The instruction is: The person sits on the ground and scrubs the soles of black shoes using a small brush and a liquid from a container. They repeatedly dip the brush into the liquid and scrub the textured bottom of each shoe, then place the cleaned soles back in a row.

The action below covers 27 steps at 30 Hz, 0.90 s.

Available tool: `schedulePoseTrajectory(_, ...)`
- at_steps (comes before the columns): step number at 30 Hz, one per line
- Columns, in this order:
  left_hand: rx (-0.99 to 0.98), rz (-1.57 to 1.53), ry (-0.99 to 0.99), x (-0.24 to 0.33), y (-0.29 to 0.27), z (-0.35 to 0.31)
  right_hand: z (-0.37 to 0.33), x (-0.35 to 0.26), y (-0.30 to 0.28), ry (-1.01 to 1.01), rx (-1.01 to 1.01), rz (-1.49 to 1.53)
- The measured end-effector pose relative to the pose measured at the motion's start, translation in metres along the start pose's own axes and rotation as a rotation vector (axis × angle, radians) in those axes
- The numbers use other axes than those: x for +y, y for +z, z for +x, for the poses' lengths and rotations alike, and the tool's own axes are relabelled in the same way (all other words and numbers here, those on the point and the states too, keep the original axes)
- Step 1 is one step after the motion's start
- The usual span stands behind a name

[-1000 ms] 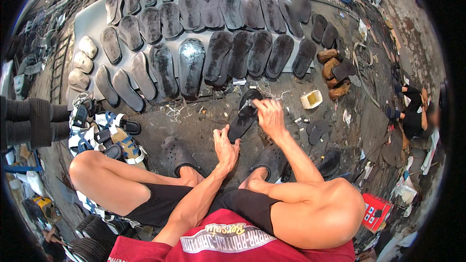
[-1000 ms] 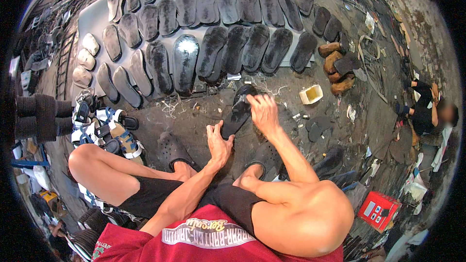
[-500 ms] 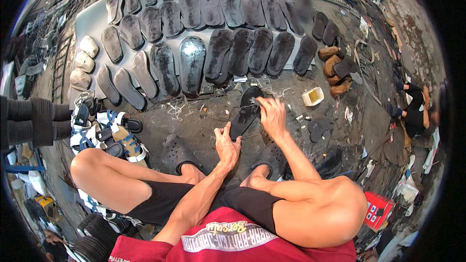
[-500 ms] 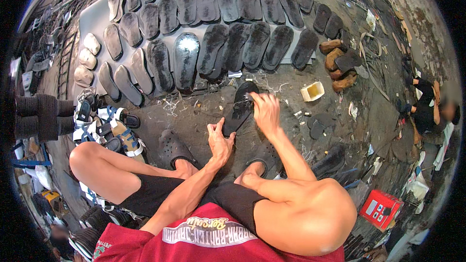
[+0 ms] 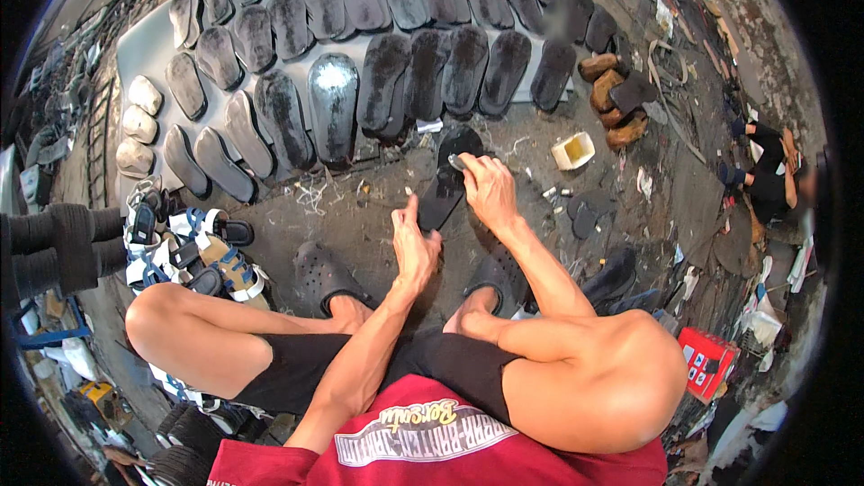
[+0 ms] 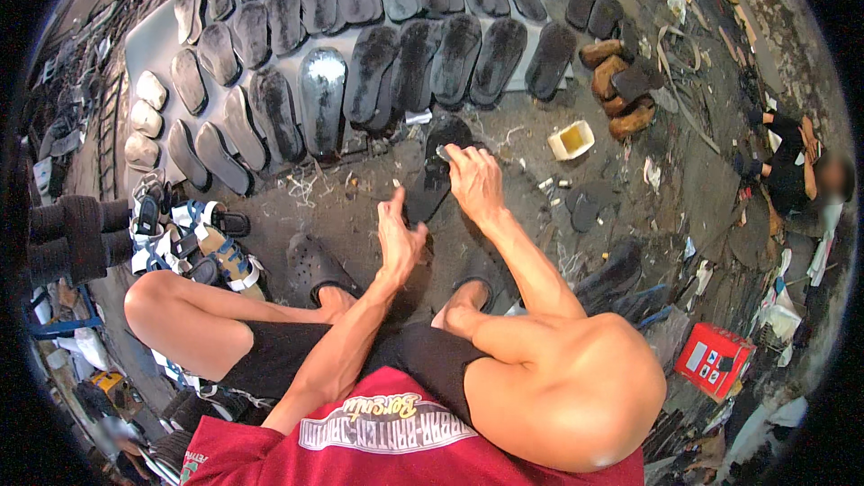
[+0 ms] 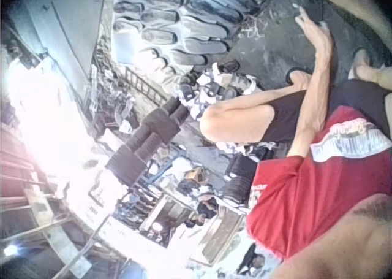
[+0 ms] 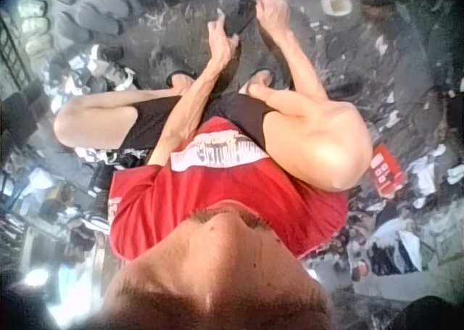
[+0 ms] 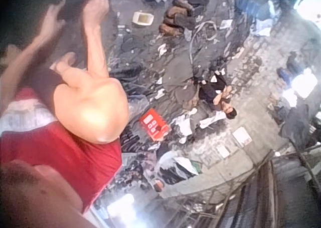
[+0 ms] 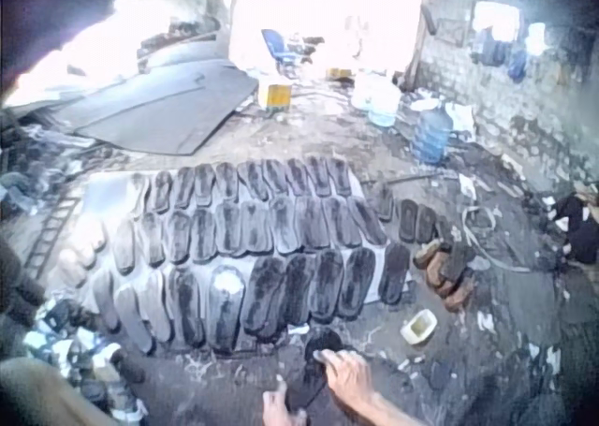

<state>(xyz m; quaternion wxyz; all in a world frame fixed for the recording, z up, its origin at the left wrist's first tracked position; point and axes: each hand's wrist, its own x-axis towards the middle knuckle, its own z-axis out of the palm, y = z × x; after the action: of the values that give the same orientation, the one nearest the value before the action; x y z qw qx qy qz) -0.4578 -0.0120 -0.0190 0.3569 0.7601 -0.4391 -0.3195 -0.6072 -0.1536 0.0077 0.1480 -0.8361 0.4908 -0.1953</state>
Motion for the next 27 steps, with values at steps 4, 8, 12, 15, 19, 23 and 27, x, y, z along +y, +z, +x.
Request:
schedulePoseTrajectory(4,0.309,-0.158,-0.155,-0.009,-0.012,0.025,-0.072,-0.047,0.005,-0.084,-0.128,0.004)
schedulePoseTrajectory(8,0.440,-0.289,-0.353,-0.013,-0.031,0.038,-0.091,-0.065,0.003,-0.046,-0.150,0.169)
schedulePoseTrajectory(12,0.263,-0.083,-0.130,0.006,-0.012,0.012,-0.032,-0.026,0.004,0.197,0.069,0.192)
schedulePoseTrajectory(15,0.169,0.107,-0.017,0.014,0.005,-0.016,0.007,-0.021,0.005,0.103,0.053,0.032)
schedulePoseTrajectory(19,0.150,0.098,0.010,-0.001,0.009,-0.012,0.009,-0.037,0.006,-0.200,-0.245,0.070)
schedulePoseTrajectory(23,0.138,0.091,0.039,0.001,0.010,-0.010,0.022,-0.021,-0.007,-0.145,-0.101,0.034)
schedulePoseTrajectory(27,0.157,0.047,0.067,0.001,0.013,-0.003,0.030,0.005,0.002,0.013,0.036,-0.048)
